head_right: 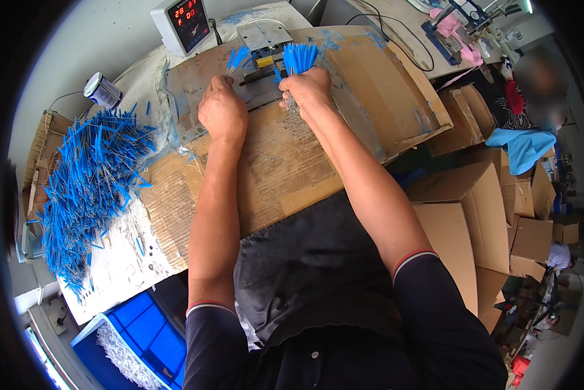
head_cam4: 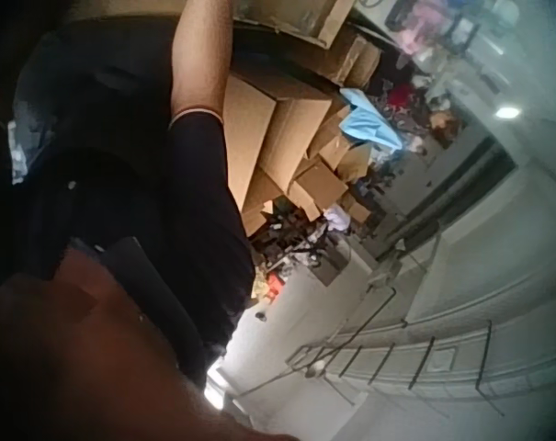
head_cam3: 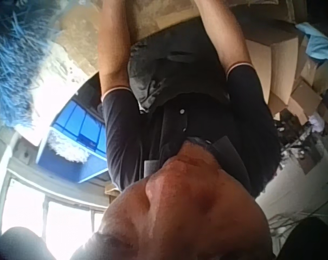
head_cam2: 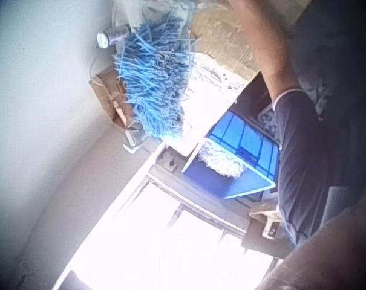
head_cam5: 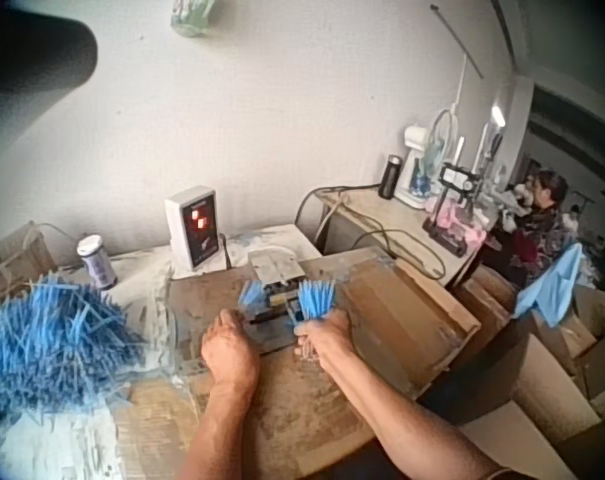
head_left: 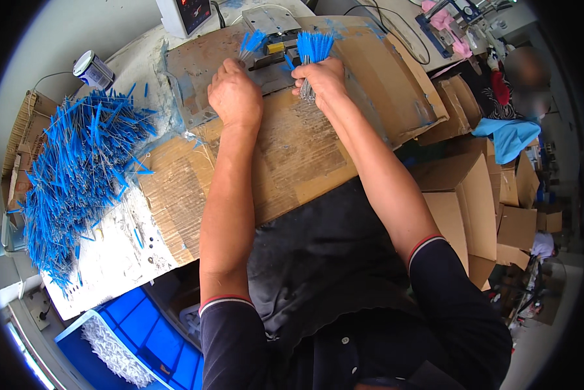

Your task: The person assembles blue plastic components with small metal rods using a bench-top press.

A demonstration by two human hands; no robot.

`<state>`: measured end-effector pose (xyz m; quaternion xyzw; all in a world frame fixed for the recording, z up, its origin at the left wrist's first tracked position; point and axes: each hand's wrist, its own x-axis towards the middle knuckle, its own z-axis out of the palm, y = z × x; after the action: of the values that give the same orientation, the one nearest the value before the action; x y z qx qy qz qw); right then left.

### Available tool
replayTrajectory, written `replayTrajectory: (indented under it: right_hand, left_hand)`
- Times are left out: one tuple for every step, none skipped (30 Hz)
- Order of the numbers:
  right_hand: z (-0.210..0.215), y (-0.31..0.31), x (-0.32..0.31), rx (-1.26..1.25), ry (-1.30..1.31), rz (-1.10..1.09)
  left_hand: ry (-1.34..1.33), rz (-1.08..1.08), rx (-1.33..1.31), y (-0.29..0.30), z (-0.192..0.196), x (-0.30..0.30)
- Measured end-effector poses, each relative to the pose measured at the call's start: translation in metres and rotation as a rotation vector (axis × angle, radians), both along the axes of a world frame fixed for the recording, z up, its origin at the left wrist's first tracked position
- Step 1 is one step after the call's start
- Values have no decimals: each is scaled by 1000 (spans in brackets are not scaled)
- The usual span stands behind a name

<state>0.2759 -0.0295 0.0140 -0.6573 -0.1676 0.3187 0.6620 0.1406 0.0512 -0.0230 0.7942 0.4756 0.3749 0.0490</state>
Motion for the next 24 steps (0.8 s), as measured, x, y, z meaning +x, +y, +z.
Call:
replayTrajectory:
  right_hand:
    - [0,1,1,1,0,-3]
    - [1,3,0,18,-6,-10]
    - [2,4,-2,35,-12,-17]
    - [2,5,-3,35,-11,-16]
    - [3,5,-4,31,-10,-20]
    - [3,5,-4,26,-8,-24]
    - [3,6,-4,26,-9,-24]
    - [3,6,-5,-1,-30,-20]
    - [2,6,-6,-28,-51,-17]
    - [2,6,-7,-30,-50,-17]
    - [0,6,-7,-27,-66,-22]
    - [-2,6,-7,-25,-82,-26]
    - [-3,7,-6,-25,-82,-26]
    - [-4,7,-6,2,-75,-43]
    - [-4,8,-6,30,-69,-61]
    - [-5,8,-6,30,-69,-61]
    - [-5,8,-6,52,-41,-50]
    - [-5,7,-6,74,-12,-39]
    - [-5,6,-5,73,-12,-41]
    - [-4,5,-5,69,5,-43]
    - [-3,4,-5,66,23,-45]
    - [-2,2,-5,66,22,-47]
    - [-1,1,-5,50,41,-27]
    - [0,-1,-5,35,61,-7]
  left_hand:
    - [-66,15,-33,1,2,-2]
    - [-98,14,-65,3,2,-4]
    - [-96,15,-64,3,2,-4]
    - [-94,20,-49,3,2,-4]
    - [-94,24,-34,3,2,-4]
    - [-94,24,-34,3,2,-3]
    - [-109,16,-29,3,1,-3]
    - [-123,8,-25,3,1,-3]
    - [-122,8,-26,2,1,-4]
    - [-123,12,-16,2,1,-4]
    - [-126,15,-6,2,2,-3]
    - [-126,15,-6,1,3,-1]
    - [-131,13,12,0,3,1]
    - [-137,11,30,0,3,1]
    - [-137,11,30,0,3,1]
    - [-156,11,59,0,3,2]
    - [-175,10,87,-1,4,2]
    - [-174,8,86,-2,4,2]
    - [-161,-10,46,-4,5,2]
    - [-147,-26,5,-4,5,2]
    - [-147,-28,5,-5,5,2]
    - [-140,-53,-13,-5,5,2]
    - [-131,-77,-31,-4,4,2]
    - [-131,-77,-28,-4,4,2]
